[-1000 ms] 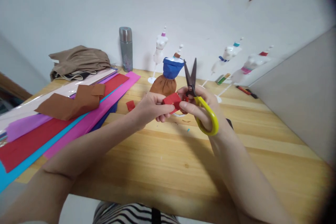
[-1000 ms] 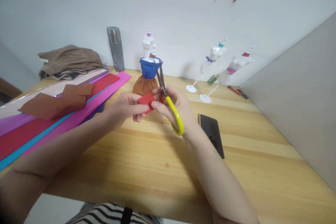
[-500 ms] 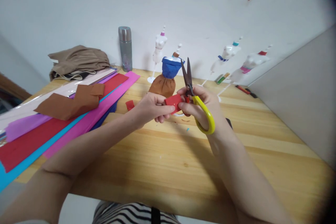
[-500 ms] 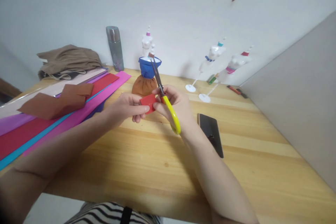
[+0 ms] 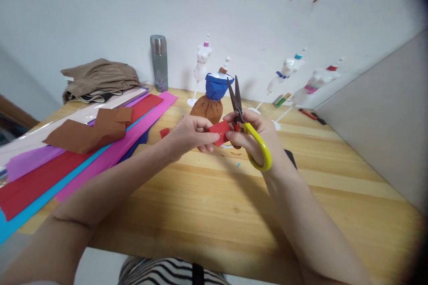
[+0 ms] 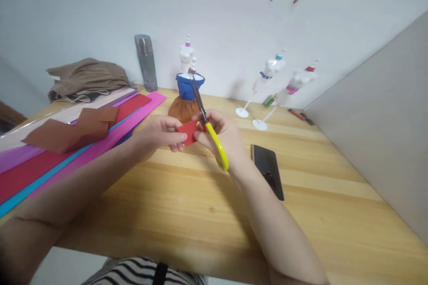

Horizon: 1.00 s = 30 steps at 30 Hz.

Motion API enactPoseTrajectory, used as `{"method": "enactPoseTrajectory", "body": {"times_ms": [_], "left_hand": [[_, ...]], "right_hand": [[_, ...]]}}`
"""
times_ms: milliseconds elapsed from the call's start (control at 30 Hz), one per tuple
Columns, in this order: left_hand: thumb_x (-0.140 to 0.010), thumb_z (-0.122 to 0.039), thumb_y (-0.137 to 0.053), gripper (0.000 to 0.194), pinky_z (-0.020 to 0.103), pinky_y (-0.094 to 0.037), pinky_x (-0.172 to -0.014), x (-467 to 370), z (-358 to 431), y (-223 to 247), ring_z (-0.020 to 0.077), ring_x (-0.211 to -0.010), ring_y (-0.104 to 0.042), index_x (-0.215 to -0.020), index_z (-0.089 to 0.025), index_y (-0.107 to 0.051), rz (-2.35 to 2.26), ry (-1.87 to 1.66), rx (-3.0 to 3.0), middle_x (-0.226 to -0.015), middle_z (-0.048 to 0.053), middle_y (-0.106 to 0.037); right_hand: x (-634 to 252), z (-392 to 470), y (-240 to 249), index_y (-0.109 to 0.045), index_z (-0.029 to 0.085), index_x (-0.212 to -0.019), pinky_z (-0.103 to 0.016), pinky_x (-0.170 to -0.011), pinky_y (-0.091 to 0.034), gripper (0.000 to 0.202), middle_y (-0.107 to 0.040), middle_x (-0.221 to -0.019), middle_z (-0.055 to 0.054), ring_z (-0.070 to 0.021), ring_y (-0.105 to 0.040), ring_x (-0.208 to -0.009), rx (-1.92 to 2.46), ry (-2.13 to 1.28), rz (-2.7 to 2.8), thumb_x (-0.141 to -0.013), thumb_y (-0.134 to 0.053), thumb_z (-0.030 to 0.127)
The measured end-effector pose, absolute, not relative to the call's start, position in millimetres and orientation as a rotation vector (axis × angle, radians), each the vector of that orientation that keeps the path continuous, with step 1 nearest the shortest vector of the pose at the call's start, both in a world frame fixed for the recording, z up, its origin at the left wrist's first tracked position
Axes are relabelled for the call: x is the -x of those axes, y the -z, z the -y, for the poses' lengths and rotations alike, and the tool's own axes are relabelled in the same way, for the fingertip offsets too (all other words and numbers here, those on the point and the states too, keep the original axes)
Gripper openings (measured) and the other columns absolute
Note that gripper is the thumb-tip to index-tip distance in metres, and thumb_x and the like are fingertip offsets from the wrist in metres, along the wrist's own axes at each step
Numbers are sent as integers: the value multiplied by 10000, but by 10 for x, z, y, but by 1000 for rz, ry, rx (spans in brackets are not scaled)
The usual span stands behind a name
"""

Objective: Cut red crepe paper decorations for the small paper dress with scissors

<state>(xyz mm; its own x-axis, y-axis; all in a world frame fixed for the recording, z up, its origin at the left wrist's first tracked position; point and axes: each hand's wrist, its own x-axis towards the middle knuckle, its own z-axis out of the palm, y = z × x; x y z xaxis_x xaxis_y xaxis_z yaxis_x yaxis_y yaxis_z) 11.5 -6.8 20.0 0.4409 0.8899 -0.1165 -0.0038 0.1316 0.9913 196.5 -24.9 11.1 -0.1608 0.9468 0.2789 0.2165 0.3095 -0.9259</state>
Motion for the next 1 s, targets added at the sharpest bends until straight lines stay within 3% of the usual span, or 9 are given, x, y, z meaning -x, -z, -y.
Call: {"method": "enactPoseTrajectory", "body": {"times_ms": [233,367,467,567,733,1000], "left_hand": [[-767,-48,-690,228,140,-426,-439,-29,63,-294,72,-409,-573,-558,-137,-672,-961,-819,-1314,-455,22,-647],[-748,-92,-711,242,153,-422,-423,78,48,-413,78,-400,-565,-516,-136,-658,-928,-921,-1342,-458,34,-646],[-728,-109,-720,207,160,-432,-426,150,32,-467,87,-411,-575,-528,-132,-675,-935,-977,-1351,-463,41,-649],[-718,-114,-721,183,161,-446,-437,200,16,-488,92,-428,-592,-540,-133,-683,-938,-1028,-1369,-472,36,-653],[-728,-91,-698,167,169,-469,-447,212,5,-509,91,-420,-586,-566,-129,-689,-961,-1054,-1350,-478,24,-660],[-769,-44,-671,187,163,-471,-459,158,37,-567,80,-422,-575,-599,-121,-663,-1064,-1027,-1331,-468,3,-652]], "right_hand": [[-1964,243,-70,-643,216,-922,-283,-461,-378,336,-524,-655,44,-118,-456,-494,1061,-1034,1480,-726,-827,418],[-2003,257,-87,-653,216,-957,-294,-495,-387,424,-534,-656,34,-131,-468,-525,955,-1019,1551,-811,-779,593],[-2024,288,-132,-649,213,-948,-320,-557,-442,558,-581,-717,0,-154,-509,-589,953,-1011,1679,-813,-718,751],[-2024,332,-168,-655,211,-978,-334,-562,-446,623,-606,-801,-45,-178,-524,-629,1007,-1077,1786,-810,-681,810],[-1969,395,-150,-684,210,-1015,-366,-636,-482,586,-621,-848,-73,-223,-561,-707,1062,-1077,1910,-894,-607,779],[-1892,376,-47,-679,189,-1015,-350,-685,-492,565,-650,-903,-83,-219,-580,-764,1022,-994,1986,-961,-536,733]]}}
